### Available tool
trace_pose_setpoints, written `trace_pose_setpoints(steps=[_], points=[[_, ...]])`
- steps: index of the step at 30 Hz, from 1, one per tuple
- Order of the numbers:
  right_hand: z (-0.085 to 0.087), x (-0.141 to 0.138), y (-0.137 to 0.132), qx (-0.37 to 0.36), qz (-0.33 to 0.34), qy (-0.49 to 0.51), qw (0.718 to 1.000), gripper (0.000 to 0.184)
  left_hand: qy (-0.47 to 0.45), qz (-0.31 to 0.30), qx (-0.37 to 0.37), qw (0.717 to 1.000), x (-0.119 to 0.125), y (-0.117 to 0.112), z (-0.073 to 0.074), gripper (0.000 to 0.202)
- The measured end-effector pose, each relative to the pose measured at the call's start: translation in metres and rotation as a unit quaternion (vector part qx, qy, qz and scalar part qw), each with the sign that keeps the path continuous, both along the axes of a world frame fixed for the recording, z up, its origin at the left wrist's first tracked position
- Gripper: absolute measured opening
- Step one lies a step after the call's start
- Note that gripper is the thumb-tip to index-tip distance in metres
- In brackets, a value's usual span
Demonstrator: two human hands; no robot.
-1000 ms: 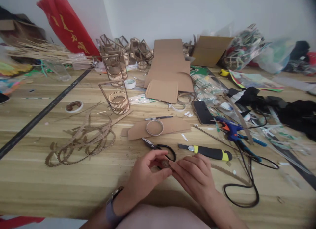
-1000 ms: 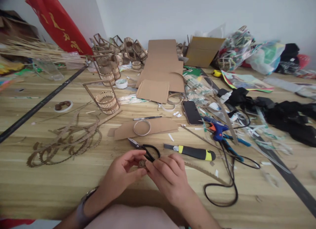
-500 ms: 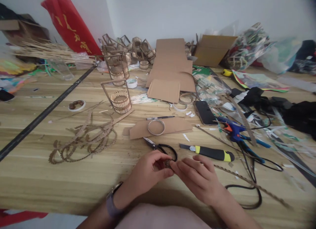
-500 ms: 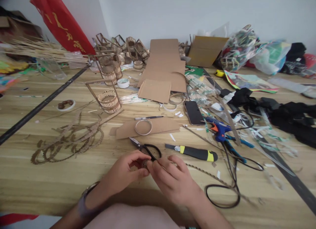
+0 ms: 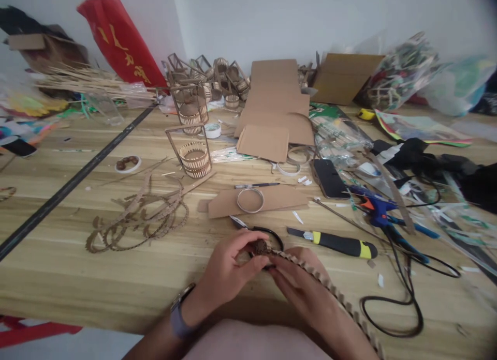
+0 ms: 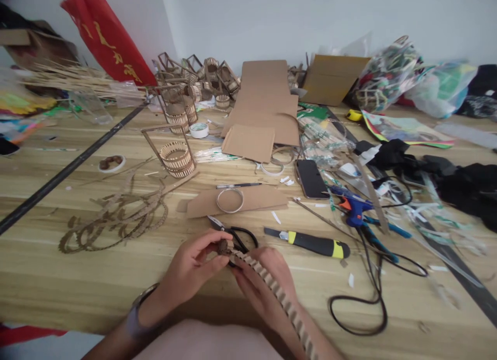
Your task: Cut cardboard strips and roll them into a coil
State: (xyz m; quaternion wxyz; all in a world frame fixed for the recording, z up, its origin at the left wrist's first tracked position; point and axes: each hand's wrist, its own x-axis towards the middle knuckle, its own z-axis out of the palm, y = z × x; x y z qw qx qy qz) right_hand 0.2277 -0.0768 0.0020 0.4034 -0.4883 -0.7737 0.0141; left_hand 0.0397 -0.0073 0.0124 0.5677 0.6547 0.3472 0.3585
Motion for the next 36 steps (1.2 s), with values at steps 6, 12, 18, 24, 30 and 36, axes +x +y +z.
trace_pose_setpoints(steps=[6,12,18,24,30,36], points=[[0.004,-0.001,0.008,-0.030,-0.028,0.105,0.994,0.031,0.017,-0.009,0.040,0.999,0.003,-0.004,-0.004,0.028],[0.006,-0.003,0.014,-0.037,0.015,0.085,0.996,0.031,0.088,-0.010,0.098,0.991,0.002,-0.008,-0.004,0.031],[-0.003,0.013,0.048,-0.044,0.050,-0.031,0.997,0.021,0.152,0.057,0.079,0.984,-0.014,0.010,-0.006,0.029],[-0.022,0.029,0.097,-0.070,0.013,-0.145,0.987,0.023,0.209,0.201,0.106,0.951,-0.048,0.040,0.000,0.035],[-0.035,0.017,0.128,-0.076,0.028,-0.211,0.974,0.021,0.223,0.070,0.205,0.950,-0.032,0.033,-0.007,0.027],[-0.006,0.004,0.103,-0.028,0.103,-0.213,0.971,0.019,0.289,-0.035,0.308,0.906,-0.012,0.025,-0.010,0.022]])
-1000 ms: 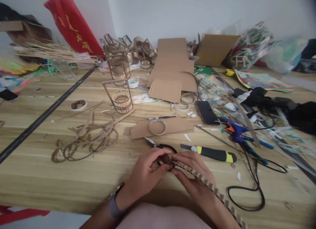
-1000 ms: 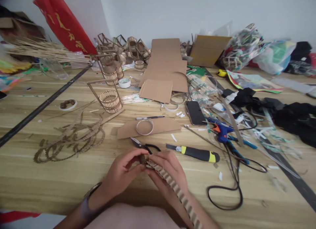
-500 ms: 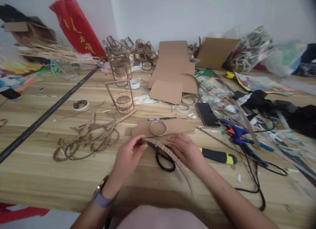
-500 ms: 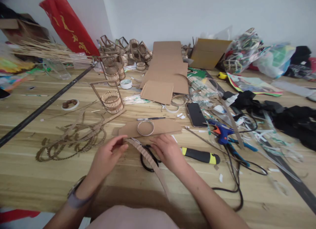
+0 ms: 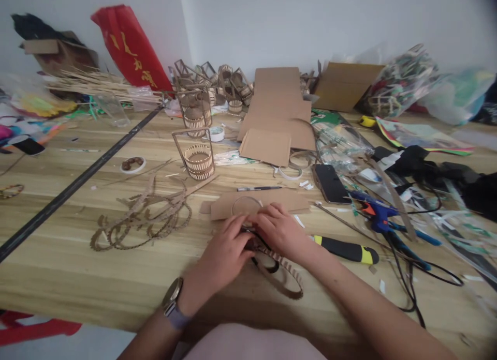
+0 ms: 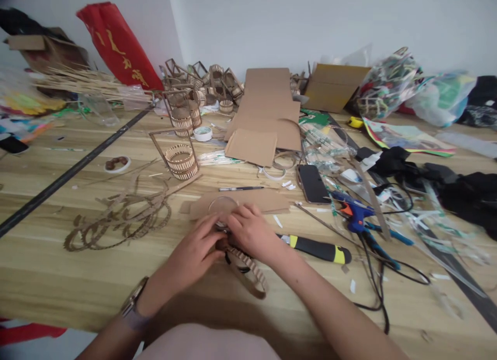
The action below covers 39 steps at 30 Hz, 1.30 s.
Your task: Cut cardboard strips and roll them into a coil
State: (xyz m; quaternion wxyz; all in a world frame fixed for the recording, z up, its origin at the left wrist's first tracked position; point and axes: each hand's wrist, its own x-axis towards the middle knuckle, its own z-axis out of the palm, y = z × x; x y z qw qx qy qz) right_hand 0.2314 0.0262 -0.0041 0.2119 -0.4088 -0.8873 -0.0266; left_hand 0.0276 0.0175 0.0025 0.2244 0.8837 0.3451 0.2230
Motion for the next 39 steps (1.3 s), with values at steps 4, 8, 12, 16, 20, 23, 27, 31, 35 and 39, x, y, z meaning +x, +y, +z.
trace_pose_setpoints(steps=[4,8,12,16,20,23,27,31,35,39], points=[[0.024,0.003,-0.028,0.009,0.056,0.086,0.995,0.017,0.007,-0.070,-0.052,0.996,0.000,-0.007,0.004,0.027],[0.033,0.024,-0.034,-0.034,-0.027,0.186,0.982,0.037,0.001,-0.102,-0.049,0.994,-0.002,-0.014,0.008,0.026],[0.024,0.038,-0.024,-0.136,-0.102,0.311,0.935,0.040,-0.002,-0.121,-0.032,0.992,0.001,-0.018,0.015,0.022],[0.015,0.035,-0.017,-0.260,-0.104,0.436,0.855,0.036,0.007,-0.126,-0.026,0.992,0.002,-0.019,0.018,0.019],[0.012,0.036,-0.022,-0.268,-0.131,0.504,0.811,0.037,0.020,-0.098,-0.017,0.995,-0.003,-0.019,0.014,0.023],[0.006,0.042,-0.028,-0.248,-0.155,0.496,0.818,0.040,0.024,-0.072,-0.003,0.997,-0.005,-0.017,0.010,0.027],[-0.001,0.048,-0.035,-0.114,-0.237,0.381,0.886,0.041,0.035,-0.062,0.022,0.997,-0.003,-0.017,0.007,0.025],[0.007,0.043,-0.039,0.041,-0.214,0.238,0.946,0.040,0.048,-0.074,0.022,0.996,0.001,-0.017,0.007,0.024],[0.014,0.031,-0.038,0.089,-0.080,0.142,0.983,0.046,0.061,-0.082,0.010,0.995,0.003,-0.018,0.009,0.022],[0.006,0.030,-0.034,0.074,-0.050,0.102,0.991,0.053,0.066,-0.083,0.004,0.994,0.003,-0.020,0.011,0.020]])
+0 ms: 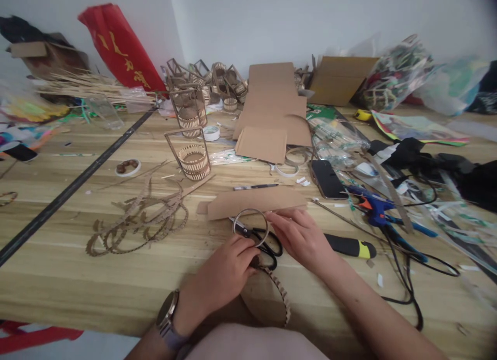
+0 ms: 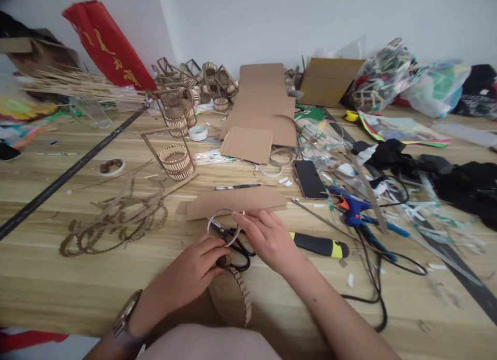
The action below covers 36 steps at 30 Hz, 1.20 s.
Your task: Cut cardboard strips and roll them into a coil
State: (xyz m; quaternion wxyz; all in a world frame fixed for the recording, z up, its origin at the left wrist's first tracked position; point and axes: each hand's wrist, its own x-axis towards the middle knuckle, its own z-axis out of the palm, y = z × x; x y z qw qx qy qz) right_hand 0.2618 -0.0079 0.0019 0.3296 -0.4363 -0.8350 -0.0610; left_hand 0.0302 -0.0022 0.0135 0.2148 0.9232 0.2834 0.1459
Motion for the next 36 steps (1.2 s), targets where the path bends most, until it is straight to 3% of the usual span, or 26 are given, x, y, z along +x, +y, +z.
trace_pose_setpoints(steps=[3,9,17,20,23,28,29,36], points=[[-0.007,0.003,0.000,-0.028,0.001,0.016,0.999,0.050,0.002,-0.001,0.003,1.000,0.000,-0.001,0.000,0.020],[-0.010,-0.005,-0.002,-0.126,-0.064,0.216,0.966,0.027,-0.019,0.021,0.012,1.000,0.002,0.000,-0.001,0.023],[-0.010,0.039,0.017,-0.174,-0.147,0.463,0.856,0.033,-0.033,0.053,-0.035,0.997,-0.013,0.006,-0.007,0.028],[-0.006,0.029,0.010,-0.220,-0.120,0.501,0.828,0.034,-0.052,0.071,-0.005,0.996,-0.011,0.010,-0.008,0.024],[-0.004,-0.004,-0.004,-0.268,-0.080,0.523,0.805,0.034,-0.091,0.102,0.024,0.990,-0.005,0.010,-0.008,0.028],[0.004,-0.044,-0.022,-0.333,0.012,0.649,0.684,0.042,-0.148,0.092,-0.006,0.985,0.002,0.004,-0.005,0.027],[0.006,-0.046,-0.024,-0.339,0.019,0.660,0.670,0.043,-0.154,0.092,-0.014,0.984,0.003,0.003,-0.004,0.026],[0.015,-0.048,-0.028,-0.380,0.036,0.665,0.642,0.044,-0.172,0.101,-0.053,0.978,0.006,-0.001,-0.002,0.023]])
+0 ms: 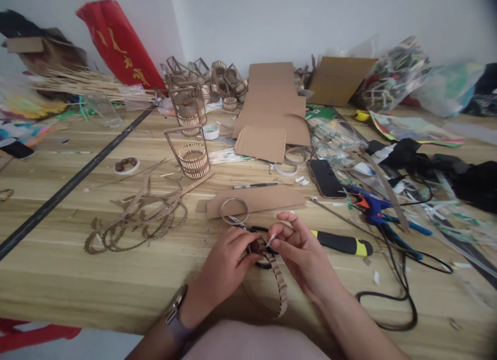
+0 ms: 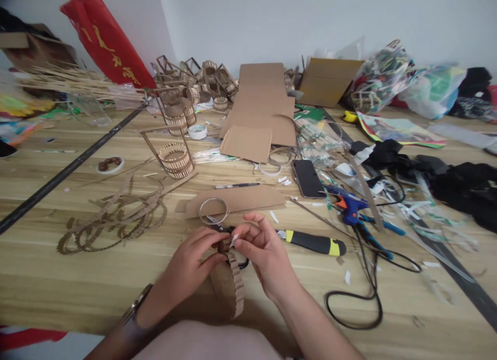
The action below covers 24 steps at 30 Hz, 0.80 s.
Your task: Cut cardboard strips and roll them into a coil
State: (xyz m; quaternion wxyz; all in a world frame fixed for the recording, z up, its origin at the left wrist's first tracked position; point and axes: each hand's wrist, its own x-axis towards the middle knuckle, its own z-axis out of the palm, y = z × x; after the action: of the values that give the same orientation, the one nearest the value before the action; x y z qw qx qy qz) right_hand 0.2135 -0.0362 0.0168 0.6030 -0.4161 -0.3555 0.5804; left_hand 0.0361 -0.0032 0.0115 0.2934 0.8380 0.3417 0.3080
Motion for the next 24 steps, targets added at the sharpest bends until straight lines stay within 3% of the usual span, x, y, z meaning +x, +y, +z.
trace_pose_setpoints(steps=[8,24], points=[[0.002,-0.006,-0.005,-0.014,-0.028,0.012,0.999,0.045,-0.017,0.009,-0.069,0.997,0.003,-0.002,0.004,0.024],[-0.006,-0.009,-0.011,0.138,-0.078,-0.115,0.981,0.036,-0.110,0.017,-0.205,0.972,0.005,-0.007,0.009,0.015]])
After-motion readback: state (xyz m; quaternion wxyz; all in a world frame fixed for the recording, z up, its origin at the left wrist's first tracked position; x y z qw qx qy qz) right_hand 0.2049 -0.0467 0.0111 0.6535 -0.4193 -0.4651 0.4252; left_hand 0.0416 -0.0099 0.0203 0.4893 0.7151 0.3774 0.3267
